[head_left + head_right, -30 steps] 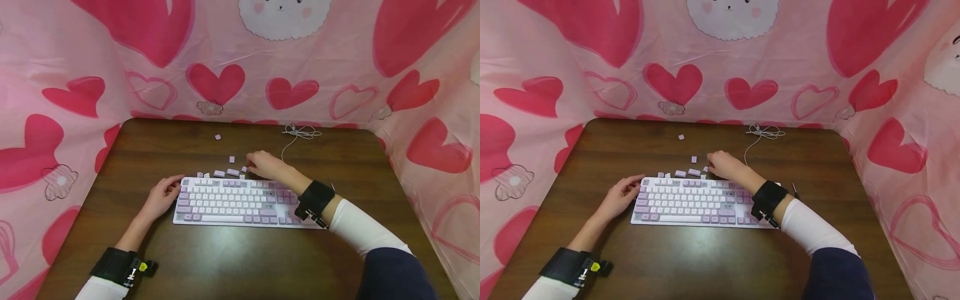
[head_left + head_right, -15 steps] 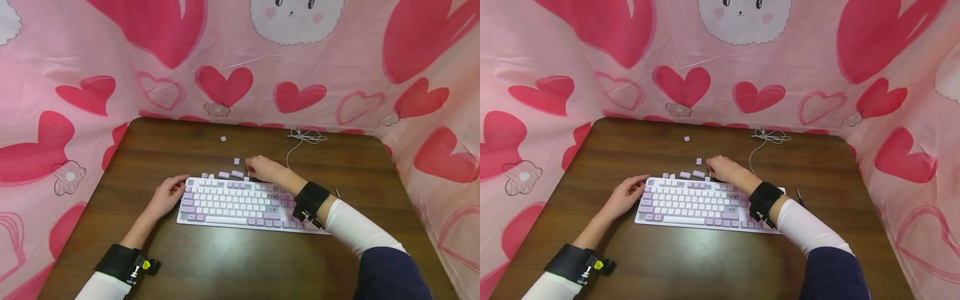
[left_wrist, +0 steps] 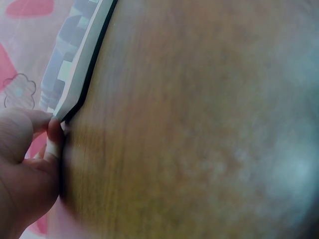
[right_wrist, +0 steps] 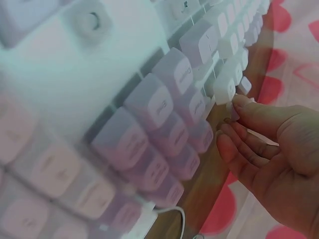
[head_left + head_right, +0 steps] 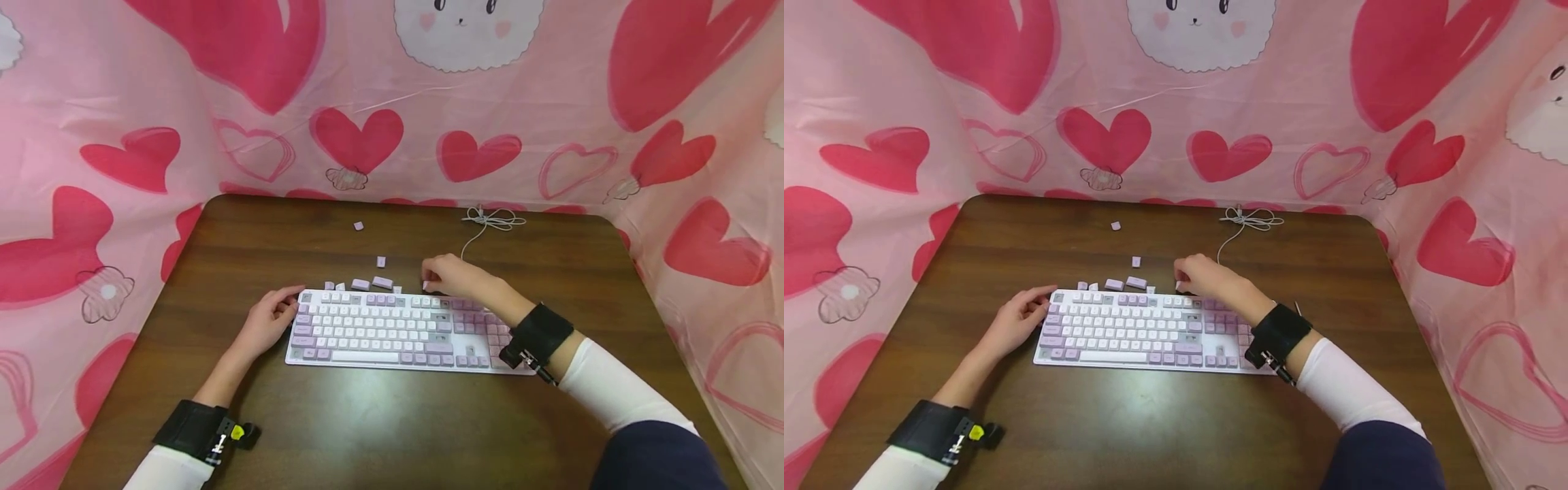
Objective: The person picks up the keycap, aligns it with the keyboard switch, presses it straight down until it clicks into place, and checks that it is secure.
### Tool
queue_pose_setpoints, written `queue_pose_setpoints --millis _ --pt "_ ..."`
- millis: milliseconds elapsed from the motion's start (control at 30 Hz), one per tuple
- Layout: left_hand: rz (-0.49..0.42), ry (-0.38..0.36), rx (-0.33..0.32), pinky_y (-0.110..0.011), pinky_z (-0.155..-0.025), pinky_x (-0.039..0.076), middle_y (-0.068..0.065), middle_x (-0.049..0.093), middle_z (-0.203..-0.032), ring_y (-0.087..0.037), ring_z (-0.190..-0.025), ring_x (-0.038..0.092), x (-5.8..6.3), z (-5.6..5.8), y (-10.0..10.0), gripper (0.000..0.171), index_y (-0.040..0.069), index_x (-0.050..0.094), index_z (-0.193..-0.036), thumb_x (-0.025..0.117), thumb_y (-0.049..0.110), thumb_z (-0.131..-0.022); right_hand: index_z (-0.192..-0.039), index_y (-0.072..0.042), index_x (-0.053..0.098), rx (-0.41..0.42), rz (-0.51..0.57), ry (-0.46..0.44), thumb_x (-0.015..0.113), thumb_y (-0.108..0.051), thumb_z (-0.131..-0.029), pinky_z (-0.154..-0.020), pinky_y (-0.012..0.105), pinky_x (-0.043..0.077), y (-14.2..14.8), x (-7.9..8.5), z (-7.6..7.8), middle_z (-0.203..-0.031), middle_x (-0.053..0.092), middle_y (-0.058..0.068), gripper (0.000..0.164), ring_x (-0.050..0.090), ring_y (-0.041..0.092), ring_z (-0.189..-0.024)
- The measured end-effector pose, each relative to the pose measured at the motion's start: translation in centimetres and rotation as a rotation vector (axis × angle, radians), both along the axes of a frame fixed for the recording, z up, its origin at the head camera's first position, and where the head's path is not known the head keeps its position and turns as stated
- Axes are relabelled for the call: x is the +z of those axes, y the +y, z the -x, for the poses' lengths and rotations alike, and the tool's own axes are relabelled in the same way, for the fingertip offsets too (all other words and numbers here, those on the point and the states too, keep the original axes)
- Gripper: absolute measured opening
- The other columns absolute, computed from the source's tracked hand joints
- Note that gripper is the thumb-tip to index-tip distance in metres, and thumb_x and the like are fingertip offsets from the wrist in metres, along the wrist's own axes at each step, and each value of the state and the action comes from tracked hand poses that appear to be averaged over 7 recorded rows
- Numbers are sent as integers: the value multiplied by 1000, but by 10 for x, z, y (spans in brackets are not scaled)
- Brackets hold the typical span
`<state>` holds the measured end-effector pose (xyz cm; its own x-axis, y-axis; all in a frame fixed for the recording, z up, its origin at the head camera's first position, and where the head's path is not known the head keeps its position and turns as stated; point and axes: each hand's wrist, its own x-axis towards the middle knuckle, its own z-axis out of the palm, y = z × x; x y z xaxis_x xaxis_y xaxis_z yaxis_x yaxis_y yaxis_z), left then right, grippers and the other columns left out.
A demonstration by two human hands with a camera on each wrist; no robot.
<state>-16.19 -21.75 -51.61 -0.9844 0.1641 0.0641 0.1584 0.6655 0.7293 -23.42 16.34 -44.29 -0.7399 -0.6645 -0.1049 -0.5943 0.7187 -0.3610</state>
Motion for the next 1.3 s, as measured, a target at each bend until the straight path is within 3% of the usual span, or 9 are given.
queue_pose_setpoints --millis 367,567,767,1000,1133,1300 --pt "-5 6 -6 -33 -70 45 -14 58 -99 -23 -85 51 1 -2 0 37 6 60 -132 56 7 -95 -87 -12 71 -110 85 -129 72 -18 -86 -67 31 49 37 11 -41 -79 69 -1 6 54 11 -71" --pt "-6 4 -12 -34 -71 45 -16 58 -100 -24 -85 51 1 -2 1 37 5 59 -133 56 7 -96 -87 -12 72 -79 96 -177 74 -18 -84 -65 27 49 59 10 -61 -76 67 -4 7 53 7 -69" --pt "-14 -7 -21 -37 -73 44 -18 57 -102 -26 -88 51 3 0 0 38 4 58 -134 55 7 -96 -88 -14 73 -37 86 -275 73 -19 -85 -60 23 46 74 4 -70 -72 66 -5 6 51 4 -64" --pt "-6 -3 -22 -36 -71 44 -17 58 -101 -25 -87 50 1 1 -1 38 5 58 -134 55 7 -96 -86 -11 73 -50 134 -377 73 -16 -84 -54 21 49 79 -6 -81 -69 67 -1 5 55 6 -57" --pt "-6 -21 -23 -37 -72 44 -17 57 -103 -26 -88 51 1 2 -2 39 5 57 -136 55 7 -97 -84 -11 71 -72 140 -385 73 -15 -84 -54 20 48 76 -8 -86 -67 64 -2 5 55 7 -57" --pt "-4 -34 -23 -38 -74 45 -17 56 -105 -27 -89 51 1 2 -3 40 6 56 -137 54 8 -97 -80 -13 68 -64 87 -305 74 -15 -83 -58 23 44 72 -8 -90 -67 59 -7 7 49 5 -61"
